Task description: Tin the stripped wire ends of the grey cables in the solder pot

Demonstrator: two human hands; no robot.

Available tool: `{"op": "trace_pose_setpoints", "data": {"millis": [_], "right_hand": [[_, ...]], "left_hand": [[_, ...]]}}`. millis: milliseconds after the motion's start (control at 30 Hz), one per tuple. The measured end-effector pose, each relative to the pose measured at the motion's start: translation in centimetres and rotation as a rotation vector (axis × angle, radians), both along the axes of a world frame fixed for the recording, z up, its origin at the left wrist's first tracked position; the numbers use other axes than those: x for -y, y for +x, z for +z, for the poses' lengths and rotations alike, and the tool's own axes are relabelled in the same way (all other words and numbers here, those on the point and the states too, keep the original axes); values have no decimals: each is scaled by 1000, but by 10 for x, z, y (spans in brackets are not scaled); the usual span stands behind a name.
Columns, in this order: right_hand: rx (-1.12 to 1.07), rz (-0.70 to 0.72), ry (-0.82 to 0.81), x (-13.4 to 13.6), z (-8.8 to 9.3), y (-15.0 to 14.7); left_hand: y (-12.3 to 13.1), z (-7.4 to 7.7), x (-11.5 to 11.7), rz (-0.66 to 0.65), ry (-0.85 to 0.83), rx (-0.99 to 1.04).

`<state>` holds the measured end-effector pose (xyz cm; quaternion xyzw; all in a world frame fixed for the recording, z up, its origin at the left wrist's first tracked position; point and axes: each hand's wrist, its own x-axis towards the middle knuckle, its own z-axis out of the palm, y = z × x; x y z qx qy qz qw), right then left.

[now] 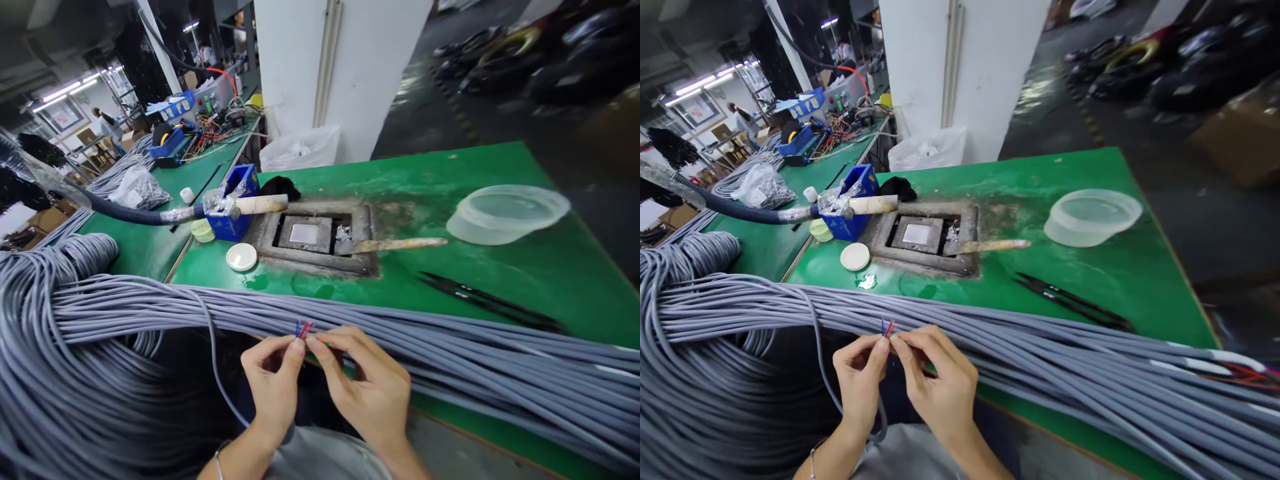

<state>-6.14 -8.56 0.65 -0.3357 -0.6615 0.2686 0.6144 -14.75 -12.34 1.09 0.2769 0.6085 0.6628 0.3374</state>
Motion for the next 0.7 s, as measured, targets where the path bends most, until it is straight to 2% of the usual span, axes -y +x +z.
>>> {"op": "trace_pose_setpoints", "data": {"millis": [200,300,467,600,700], "right_hand": [[-63,155,-87,2,1,10],[-72,208,-170,-2,1,15],[-97,196,-214,-12,4,20],[-88,170,-205,-11,8,19],[-82,225,-218,-11,11,20]], "left_hand": [[-4,0,-2,-42,44,31],[-6,2,-2,-53,112,-73],[-5,6,1,-59,199,-221],[-4,6,1,-69,143,-174],[-5,4,0,-84,55,-59]]}}
